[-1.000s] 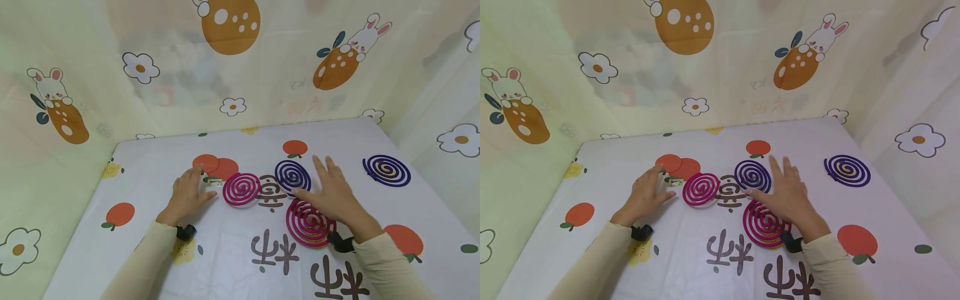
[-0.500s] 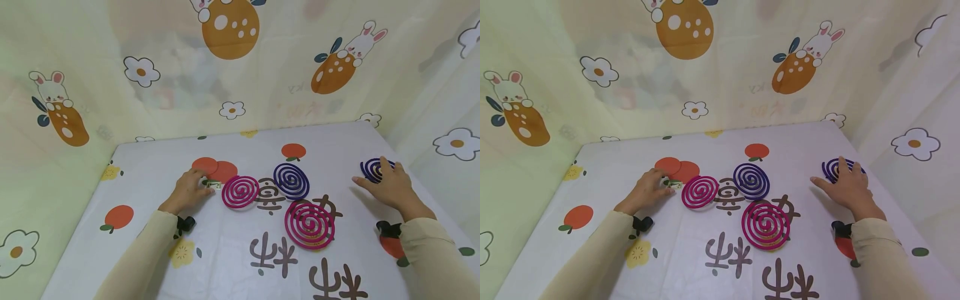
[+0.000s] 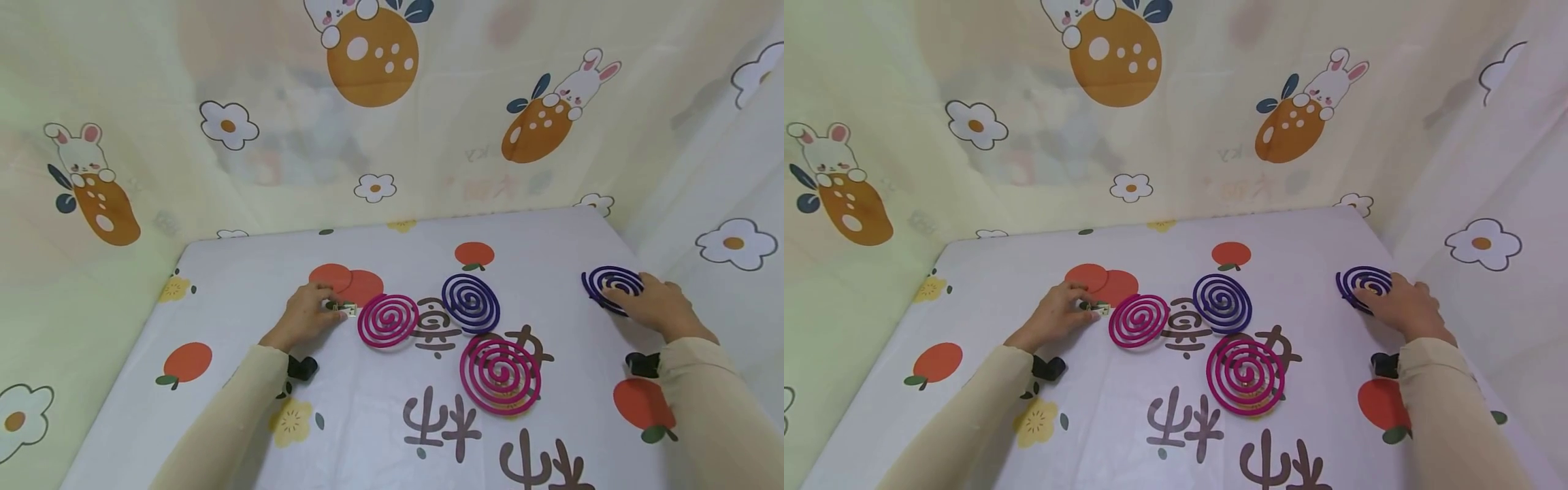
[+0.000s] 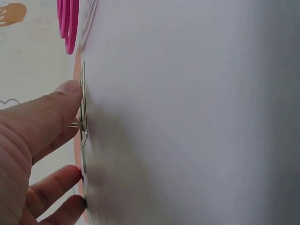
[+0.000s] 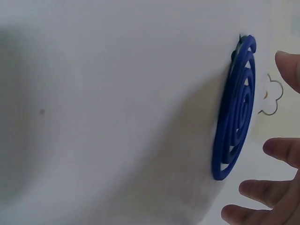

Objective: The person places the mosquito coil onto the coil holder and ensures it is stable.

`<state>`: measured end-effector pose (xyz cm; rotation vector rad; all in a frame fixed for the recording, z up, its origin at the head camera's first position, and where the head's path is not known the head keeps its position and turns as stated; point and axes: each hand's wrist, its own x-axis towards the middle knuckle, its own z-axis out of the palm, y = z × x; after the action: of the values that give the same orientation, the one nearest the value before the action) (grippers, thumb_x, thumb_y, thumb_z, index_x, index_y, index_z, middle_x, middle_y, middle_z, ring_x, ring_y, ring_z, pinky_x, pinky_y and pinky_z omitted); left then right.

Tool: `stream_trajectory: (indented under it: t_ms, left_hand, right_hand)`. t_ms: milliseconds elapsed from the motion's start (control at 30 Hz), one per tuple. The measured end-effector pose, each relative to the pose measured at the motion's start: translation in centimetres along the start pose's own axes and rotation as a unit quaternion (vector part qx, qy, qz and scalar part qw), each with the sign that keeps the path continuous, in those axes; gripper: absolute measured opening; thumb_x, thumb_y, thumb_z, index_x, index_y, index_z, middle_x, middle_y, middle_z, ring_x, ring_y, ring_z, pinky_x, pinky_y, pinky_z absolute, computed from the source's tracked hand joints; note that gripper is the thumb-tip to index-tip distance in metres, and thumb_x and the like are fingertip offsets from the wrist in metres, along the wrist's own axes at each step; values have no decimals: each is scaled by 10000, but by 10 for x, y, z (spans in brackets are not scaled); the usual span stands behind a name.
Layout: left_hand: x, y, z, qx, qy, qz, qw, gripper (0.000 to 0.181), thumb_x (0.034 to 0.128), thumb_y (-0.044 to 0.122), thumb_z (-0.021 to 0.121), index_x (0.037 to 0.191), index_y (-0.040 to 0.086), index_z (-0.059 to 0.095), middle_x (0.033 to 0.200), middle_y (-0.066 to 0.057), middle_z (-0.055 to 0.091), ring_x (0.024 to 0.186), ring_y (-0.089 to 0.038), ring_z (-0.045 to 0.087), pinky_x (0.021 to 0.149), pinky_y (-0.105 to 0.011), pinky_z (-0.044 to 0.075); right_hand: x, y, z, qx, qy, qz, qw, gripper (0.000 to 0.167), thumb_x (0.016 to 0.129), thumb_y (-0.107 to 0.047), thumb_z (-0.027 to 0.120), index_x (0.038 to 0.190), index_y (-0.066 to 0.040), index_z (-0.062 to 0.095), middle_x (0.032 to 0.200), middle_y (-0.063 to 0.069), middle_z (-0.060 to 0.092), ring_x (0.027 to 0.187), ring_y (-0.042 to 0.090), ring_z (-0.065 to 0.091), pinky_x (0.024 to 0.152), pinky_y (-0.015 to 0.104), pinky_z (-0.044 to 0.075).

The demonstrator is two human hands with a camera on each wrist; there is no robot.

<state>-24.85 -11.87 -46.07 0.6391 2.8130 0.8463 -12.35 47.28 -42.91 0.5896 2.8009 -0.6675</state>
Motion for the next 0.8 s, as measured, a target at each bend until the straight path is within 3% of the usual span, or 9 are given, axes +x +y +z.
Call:
stream_trajectory:
  t_ms: [433,600,800]
  left_hand:
    - [-2,1,-1,-77,49,62,9999,126,911,198,819,992,113,772,1397,-197,588,1333,-445,504,1141,-612,362]
    - [-4,-1,-2,-101,84,83,9999,107,905,175,826,981,117,777,1389,-187,596,1329,-435,514,1132,-608,380]
    - [-10,-1,-3,-228,-57,-44,9997,98,899,171,828,974,121,791,1437,-185,578,1377,-450,487,1144,-633,366]
  right_hand:
    - [6,5,1,63,-28,484,9988,1049,1028,-616,451,1465,283,132,1359,573,239,1200,709,323,967,770,423]
    - [10,6,1,-167,8,851,9962,1023,1032,-626,411,1381,323,259,1238,536,343,1081,649,392,886,719,445]
    - [17,11,3,-269,124,1221,9921,926,1024,-588,433,1277,299,353,1099,469,401,997,576,409,818,655,408]
